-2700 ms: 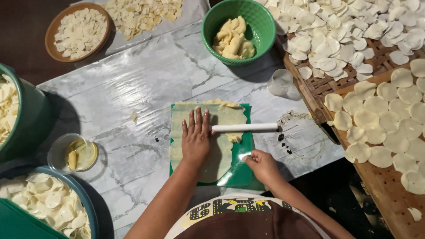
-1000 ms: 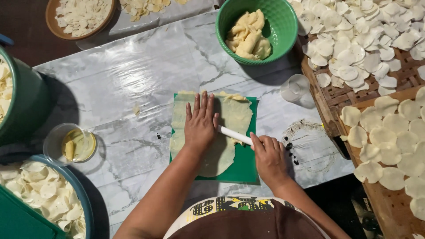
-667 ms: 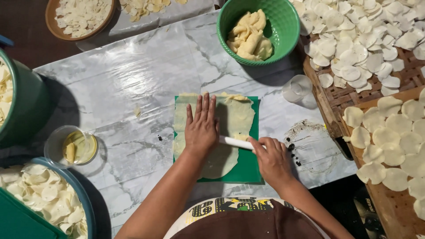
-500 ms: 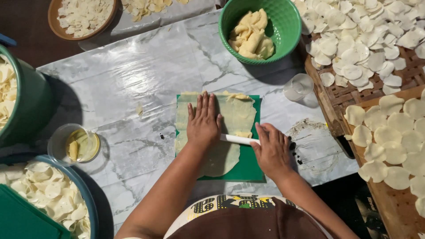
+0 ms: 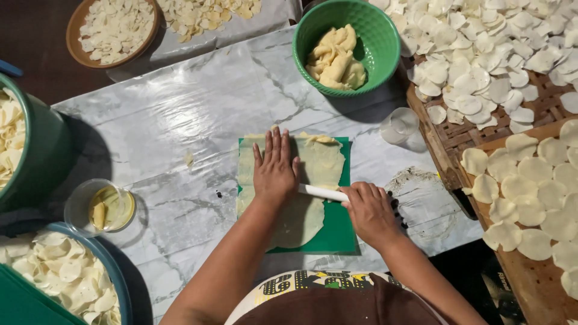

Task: Roll out small portions of dough into thin sheets using a rolling pin

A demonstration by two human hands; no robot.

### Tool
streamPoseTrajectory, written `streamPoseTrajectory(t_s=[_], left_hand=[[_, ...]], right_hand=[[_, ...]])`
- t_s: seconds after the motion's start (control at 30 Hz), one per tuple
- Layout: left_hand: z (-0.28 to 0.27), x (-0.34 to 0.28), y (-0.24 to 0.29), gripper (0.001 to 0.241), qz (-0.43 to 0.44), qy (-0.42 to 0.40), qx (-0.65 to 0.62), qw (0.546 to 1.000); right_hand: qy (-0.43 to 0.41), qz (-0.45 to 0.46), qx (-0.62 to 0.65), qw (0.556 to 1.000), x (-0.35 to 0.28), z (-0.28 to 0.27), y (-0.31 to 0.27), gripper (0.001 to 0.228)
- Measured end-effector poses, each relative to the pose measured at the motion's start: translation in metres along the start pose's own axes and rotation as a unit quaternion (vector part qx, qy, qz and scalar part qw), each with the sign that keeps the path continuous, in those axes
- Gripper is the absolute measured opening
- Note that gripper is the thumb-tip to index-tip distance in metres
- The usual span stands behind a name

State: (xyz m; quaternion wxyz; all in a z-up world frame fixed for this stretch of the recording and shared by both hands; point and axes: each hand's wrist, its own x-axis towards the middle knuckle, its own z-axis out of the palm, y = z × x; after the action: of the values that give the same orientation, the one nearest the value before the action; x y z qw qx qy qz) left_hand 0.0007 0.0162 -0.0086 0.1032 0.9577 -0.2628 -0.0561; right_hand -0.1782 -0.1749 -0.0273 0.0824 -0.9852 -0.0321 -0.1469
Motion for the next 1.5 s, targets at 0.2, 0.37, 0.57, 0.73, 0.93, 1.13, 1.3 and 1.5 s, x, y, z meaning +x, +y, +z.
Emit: streamPoseTrajectory(t_s=[0.2, 0.37, 0.57, 0.73, 0.93, 1.13, 1.3, 1.5], left_hand=[[-0.011, 0.009, 0.005, 0.074, -0.012, -0.002, -0.003, 1.0], [-0.002, -0.026, -0.002, 0.073, -0.003, 0.018, 0.021, 1.0], [-0.011, -0.029, 0.005, 0.074, -0.003, 0.05, 0.009, 0.999], [0.009, -0.011, 0.002, 0.072, -0.007, 0.019, 0.012, 1.0], [-0.004, 0.007, 0.006, 0.084, -0.014, -0.017, 0.029, 0.999], [-0.014, 0.003, 0.015, 0.076, -0.037, 0.006, 0.004, 0.999], [-0.003, -0.038, 0.009, 0.074, -0.014, 0.027, 0.013, 0.999], [0.008, -0.088, 0.002, 0.071, -0.017, 0.018, 0.029, 0.999]], right_hand=[[0.012, 0.183, 0.044, 0.982, 0.029, 0.003, -0.006, 0.052], [0.071, 0.059, -0.03, 0.995, -0.008, 0.004, -0.021, 0.058], [0.083, 0.018, -0.003, 0.996, -0.016, 0.014, 0.003, 0.033], [0.097, 0.023, 0.017, 0.995, -0.018, 0.035, 0.018, 0.039], [0.045, 0.086, 0.056, 0.994, 0.013, 0.021, 0.027, 0.035], [0.045, 0.157, -0.011, 0.987, 0.035, 0.019, 0.006, 0.053], [0.0, 0.111, -0.027, 0.993, 0.0, 0.005, -0.019, 0.068], [0.075, 0.005, 0.03, 0.997, -0.05, 0.021, -0.011, 0.042]])
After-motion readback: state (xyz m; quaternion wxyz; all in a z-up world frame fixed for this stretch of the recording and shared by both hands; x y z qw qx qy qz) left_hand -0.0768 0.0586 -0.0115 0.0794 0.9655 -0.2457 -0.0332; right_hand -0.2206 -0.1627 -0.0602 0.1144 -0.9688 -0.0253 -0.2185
